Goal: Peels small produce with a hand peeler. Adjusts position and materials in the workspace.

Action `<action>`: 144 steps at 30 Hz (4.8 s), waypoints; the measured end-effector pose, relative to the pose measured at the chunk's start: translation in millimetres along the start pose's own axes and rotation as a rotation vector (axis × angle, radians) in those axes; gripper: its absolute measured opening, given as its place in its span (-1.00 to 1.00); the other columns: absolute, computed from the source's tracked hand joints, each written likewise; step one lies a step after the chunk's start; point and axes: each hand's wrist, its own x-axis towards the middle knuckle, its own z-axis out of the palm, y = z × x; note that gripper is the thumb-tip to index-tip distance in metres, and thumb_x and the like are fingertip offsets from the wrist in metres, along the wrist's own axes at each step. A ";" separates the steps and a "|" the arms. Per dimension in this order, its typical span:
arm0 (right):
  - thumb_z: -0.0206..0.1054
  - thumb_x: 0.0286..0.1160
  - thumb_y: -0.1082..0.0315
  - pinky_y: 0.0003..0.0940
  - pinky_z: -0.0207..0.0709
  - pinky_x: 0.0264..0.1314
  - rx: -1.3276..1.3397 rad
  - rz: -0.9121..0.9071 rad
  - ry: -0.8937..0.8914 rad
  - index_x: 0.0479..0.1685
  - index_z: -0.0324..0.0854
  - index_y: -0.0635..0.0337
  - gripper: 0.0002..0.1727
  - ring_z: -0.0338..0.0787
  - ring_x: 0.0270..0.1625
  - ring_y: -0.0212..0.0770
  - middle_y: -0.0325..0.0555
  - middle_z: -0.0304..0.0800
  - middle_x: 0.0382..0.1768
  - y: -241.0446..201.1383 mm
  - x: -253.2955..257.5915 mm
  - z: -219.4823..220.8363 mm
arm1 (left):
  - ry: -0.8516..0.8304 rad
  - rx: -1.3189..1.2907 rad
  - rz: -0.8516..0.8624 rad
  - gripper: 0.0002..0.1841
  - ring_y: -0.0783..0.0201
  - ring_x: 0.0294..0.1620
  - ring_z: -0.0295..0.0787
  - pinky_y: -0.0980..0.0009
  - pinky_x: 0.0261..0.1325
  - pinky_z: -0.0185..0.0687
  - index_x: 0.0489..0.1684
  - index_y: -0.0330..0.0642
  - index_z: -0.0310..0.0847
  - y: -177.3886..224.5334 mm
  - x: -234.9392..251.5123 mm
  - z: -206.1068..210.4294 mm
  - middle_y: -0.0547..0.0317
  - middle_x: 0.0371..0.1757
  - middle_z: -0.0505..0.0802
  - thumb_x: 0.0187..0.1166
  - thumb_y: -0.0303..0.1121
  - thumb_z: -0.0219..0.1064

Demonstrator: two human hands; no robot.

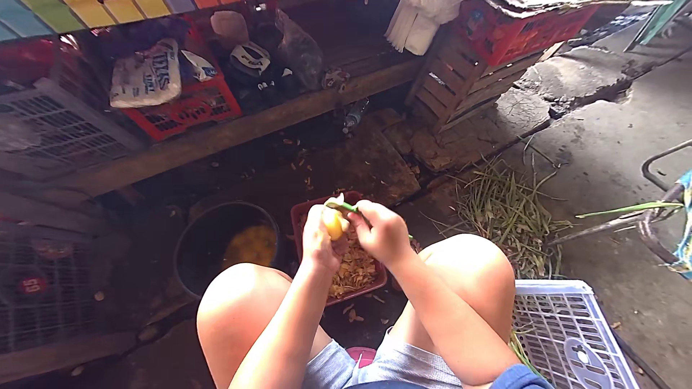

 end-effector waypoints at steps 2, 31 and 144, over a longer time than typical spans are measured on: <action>0.32 0.62 0.32 0.16 0.67 -0.21 0.039 0.147 -0.074 -0.10 0.79 0.25 -0.80 0.87 -0.22 0.08 0.08 0.84 -0.30 10.8 9.7 -1.3 | -0.055 0.059 -0.012 -0.63 0.55 -0.84 0.29 0.71 -0.79 0.11 -0.36 -0.10 0.41 -7.1 -7.7 6.4 0.24 -0.67 0.62 0.84 -0.28 -0.25; 0.35 0.51 0.37 -0.13 0.70 -0.37 0.080 -0.026 0.108 -0.25 0.79 0.28 -0.84 0.84 -0.38 -0.09 -0.02 0.80 -0.44 -8.5 -11.8 7.4 | -0.035 -0.149 0.058 -0.52 0.55 -0.90 0.24 0.71 -0.81 0.17 -0.61 -0.03 0.43 4.5 10.1 -6.1 0.35 -0.84 0.42 0.82 -0.23 -0.23; 0.22 0.72 0.28 -0.21 0.56 -0.32 0.247 0.274 0.036 -0.04 0.73 0.24 -0.76 0.64 -0.43 -0.27 -0.13 0.72 -0.41 11.6 3.7 -18.8 | -0.070 0.147 0.043 -0.72 0.52 -0.65 0.46 0.67 -0.55 0.45 -0.09 -0.05 0.43 10.6 1.6 -1.0 0.31 -0.49 0.61 0.91 -0.16 -0.12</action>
